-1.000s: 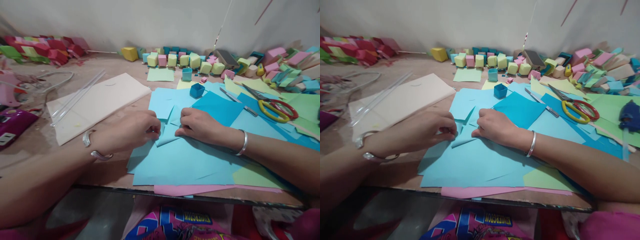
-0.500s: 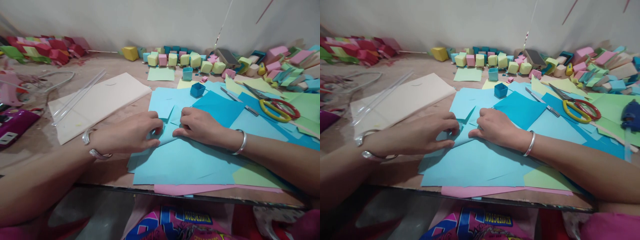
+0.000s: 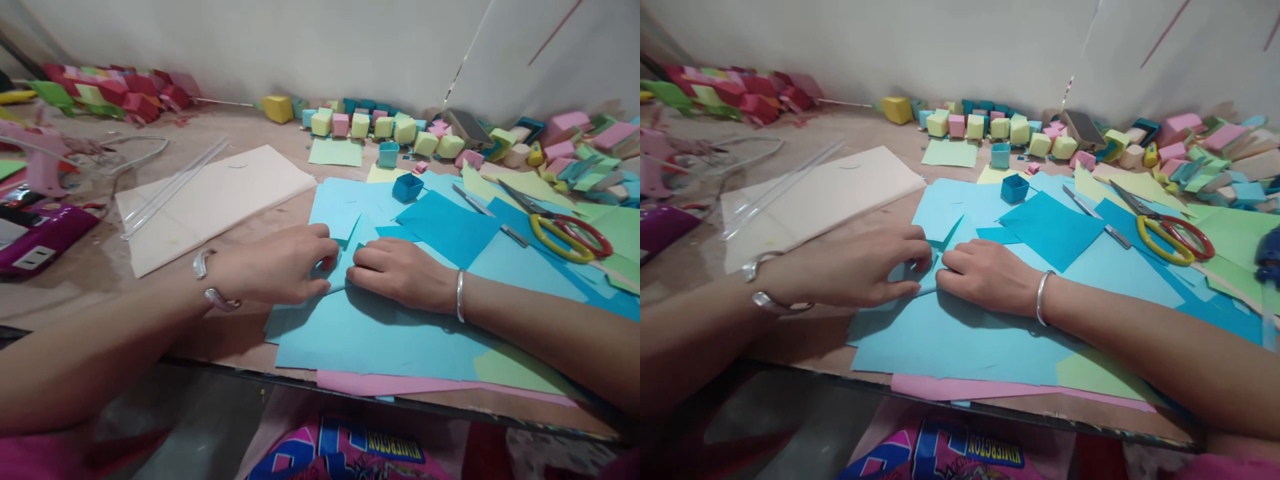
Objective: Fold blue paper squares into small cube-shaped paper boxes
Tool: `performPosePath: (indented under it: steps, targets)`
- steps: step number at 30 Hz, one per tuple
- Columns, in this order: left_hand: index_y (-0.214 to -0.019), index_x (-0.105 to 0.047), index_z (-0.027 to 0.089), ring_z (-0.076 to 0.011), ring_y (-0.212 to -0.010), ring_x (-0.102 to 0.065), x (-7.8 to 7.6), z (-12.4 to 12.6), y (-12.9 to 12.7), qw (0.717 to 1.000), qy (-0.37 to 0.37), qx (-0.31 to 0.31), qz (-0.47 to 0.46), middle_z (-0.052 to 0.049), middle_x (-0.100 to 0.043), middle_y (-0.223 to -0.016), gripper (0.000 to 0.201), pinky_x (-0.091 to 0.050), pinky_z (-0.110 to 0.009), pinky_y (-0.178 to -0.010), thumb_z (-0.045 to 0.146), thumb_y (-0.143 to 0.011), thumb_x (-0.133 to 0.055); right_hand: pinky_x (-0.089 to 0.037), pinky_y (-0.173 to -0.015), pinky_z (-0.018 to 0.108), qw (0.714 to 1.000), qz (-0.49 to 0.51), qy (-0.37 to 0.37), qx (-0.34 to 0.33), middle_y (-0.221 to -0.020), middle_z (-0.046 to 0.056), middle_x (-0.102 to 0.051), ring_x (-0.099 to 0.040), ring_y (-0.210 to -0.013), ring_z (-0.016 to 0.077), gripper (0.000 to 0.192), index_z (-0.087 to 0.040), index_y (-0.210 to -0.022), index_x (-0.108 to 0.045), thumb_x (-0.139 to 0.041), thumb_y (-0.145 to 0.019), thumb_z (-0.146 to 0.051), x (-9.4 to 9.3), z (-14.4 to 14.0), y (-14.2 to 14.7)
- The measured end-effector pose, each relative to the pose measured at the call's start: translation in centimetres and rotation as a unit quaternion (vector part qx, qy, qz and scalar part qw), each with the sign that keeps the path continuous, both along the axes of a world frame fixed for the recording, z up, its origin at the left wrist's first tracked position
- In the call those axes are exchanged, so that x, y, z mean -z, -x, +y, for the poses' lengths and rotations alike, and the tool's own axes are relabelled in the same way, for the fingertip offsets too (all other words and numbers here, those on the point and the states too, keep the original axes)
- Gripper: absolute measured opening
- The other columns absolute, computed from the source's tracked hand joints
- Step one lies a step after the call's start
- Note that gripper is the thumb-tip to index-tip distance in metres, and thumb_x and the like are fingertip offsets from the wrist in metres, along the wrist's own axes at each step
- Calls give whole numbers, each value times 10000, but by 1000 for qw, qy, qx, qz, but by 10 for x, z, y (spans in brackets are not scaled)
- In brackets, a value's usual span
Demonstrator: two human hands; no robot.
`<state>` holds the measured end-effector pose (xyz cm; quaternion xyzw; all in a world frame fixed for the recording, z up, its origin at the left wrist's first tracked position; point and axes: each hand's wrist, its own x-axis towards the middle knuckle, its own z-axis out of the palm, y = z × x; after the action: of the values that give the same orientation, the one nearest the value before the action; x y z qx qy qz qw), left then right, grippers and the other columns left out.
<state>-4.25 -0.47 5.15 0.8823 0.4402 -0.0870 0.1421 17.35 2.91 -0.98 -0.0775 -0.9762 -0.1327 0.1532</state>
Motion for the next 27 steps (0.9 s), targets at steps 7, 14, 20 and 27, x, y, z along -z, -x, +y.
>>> performPosePath:
  steps: [7, 14, 20, 27]
  targets:
    - [-904, -638, 197, -164, -785, -541, 5, 5, 3, 999, 35, -21, -35, -34, -575, -987, 136, -386, -278, -711, 267, -791, -612, -321, -638, 291, 999, 8, 18, -48, -786, 38, -598, -450, -692, 139, 234, -165, -1108, -602, -399, -994, -187, -4, 0, -7]
    - [-874, -649, 195, -174, -805, -555, 10, 8, 4, 996, 42, -37, -63, -39, -595, -964, 133, -384, -284, -676, 259, -759, -659, -332, -607, 307, 999, -15, 28, -37, -805, 36, -602, -476, -693, 146, 261, -186, -1195, -568, -441, -967, -166, -6, -4, -10]
    - [-884, -658, 190, -170, -781, -547, 6, 6, 3, 997, 40, -41, -51, -47, -596, -978, 122, -378, -285, -655, 245, -776, -654, -322, -599, 310, 999, -31, 19, -41, -801, 36, -596, -452, -677, 147, 252, -183, -1175, -587, -476, -950, -158, -9, -5, -7]
    - [-845, -663, 175, -146, -705, -520, 7, 5, 0, 995, 38, -57, -67, -52, -584, -931, 239, -369, -275, -622, 410, -836, -623, -315, -604, 295, 998, -48, 32, -22, -807, 24, -577, -431, -687, 145, 319, -242, -1248, -566, -460, -957, -167, -8, -5, -8]
